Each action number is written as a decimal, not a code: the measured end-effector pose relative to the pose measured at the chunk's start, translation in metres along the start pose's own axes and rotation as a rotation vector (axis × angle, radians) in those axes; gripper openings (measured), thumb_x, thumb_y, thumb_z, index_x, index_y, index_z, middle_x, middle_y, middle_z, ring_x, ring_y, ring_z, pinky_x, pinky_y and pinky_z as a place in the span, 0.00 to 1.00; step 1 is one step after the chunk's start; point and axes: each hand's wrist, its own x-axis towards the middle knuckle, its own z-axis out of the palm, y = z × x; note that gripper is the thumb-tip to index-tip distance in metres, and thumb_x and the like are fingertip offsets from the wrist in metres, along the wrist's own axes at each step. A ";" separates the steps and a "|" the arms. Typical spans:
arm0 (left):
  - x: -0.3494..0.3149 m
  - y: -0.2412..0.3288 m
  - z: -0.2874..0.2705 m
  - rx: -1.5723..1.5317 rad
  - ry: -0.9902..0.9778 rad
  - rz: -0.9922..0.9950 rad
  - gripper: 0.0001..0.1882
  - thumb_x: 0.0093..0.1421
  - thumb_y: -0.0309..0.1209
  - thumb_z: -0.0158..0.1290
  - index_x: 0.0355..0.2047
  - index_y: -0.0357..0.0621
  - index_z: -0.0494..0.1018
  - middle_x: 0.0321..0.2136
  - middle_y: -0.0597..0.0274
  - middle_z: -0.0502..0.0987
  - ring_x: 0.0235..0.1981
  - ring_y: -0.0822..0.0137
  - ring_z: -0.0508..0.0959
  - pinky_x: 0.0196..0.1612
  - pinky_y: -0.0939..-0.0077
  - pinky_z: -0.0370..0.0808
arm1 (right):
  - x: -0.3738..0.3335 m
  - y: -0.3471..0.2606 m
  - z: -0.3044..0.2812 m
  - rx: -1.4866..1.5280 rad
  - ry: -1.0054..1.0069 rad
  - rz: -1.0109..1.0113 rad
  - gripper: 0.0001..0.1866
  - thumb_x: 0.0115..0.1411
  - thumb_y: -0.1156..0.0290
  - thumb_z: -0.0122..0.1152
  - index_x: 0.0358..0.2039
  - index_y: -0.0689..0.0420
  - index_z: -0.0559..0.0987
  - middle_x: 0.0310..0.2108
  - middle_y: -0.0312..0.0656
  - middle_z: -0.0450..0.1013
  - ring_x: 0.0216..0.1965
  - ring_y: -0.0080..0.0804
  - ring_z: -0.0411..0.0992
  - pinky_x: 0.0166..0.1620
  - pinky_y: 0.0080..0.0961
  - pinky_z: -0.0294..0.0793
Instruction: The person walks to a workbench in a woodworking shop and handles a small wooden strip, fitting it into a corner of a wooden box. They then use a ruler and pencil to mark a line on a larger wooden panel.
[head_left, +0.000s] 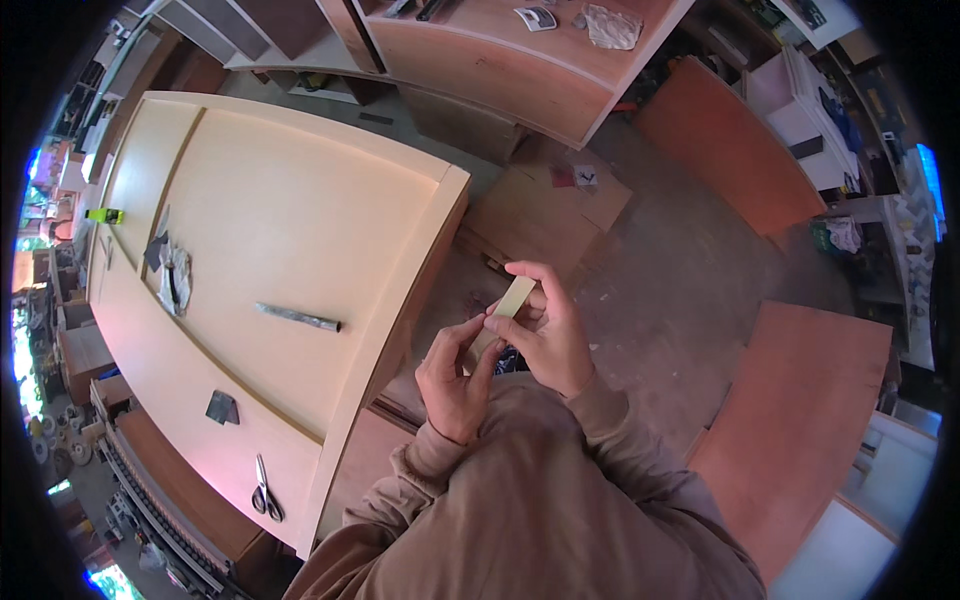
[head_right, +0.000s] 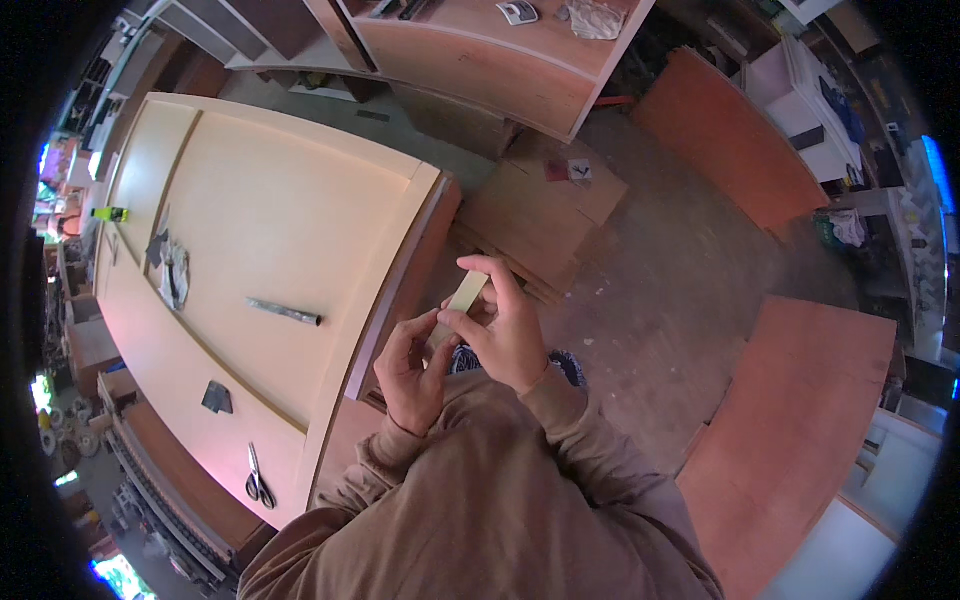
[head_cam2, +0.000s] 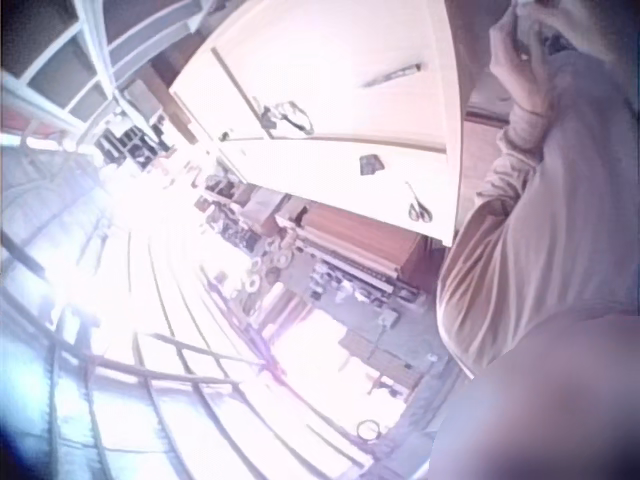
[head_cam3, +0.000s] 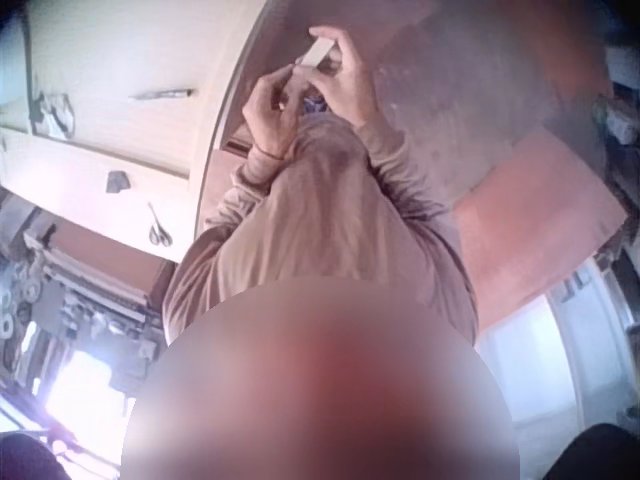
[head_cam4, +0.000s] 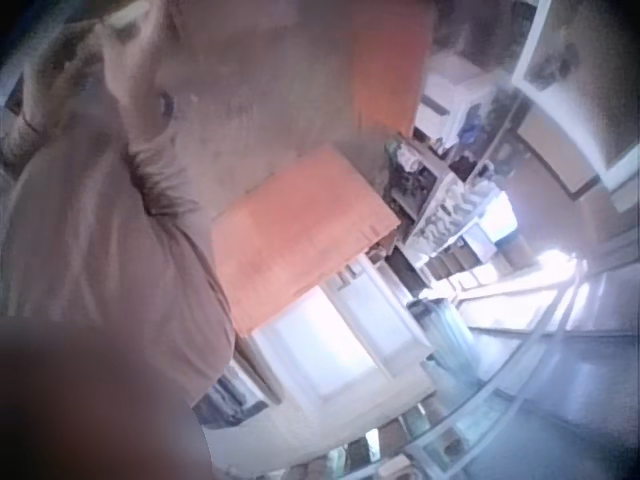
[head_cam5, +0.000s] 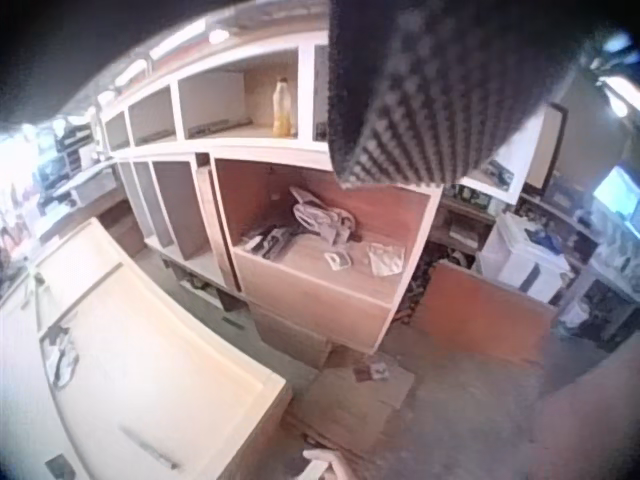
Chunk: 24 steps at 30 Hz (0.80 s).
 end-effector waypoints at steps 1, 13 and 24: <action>0.008 0.002 0.003 0.043 -0.005 0.037 0.18 0.61 0.23 0.72 0.51 0.38 0.84 0.40 0.53 0.85 0.36 0.63 0.85 0.39 0.73 0.79 | 0.010 -0.004 -0.003 -0.047 0.029 0.015 0.24 0.69 0.76 0.71 0.62 0.61 0.72 0.40 0.44 0.84 0.36 0.21 0.81 0.37 0.20 0.81; 0.035 0.025 0.045 0.319 0.033 0.100 0.13 0.63 0.24 0.68 0.48 0.37 0.83 0.37 0.52 0.83 0.30 0.61 0.82 0.33 0.71 0.77 | 0.093 -0.020 -0.097 -0.121 0.132 0.025 0.11 0.76 0.65 0.65 0.45 0.62 0.83 0.29 0.39 0.82 0.27 0.18 0.78 0.28 0.19 0.78; 0.023 0.022 0.133 0.396 0.249 0.169 0.09 0.73 0.23 0.57 0.49 0.33 0.82 0.39 0.53 0.85 0.38 0.62 0.85 0.41 0.69 0.79 | 0.075 0.008 -0.132 0.074 -0.337 -0.018 0.23 0.68 0.69 0.76 0.60 0.59 0.82 0.45 0.39 0.83 0.43 0.19 0.80 0.45 0.21 0.82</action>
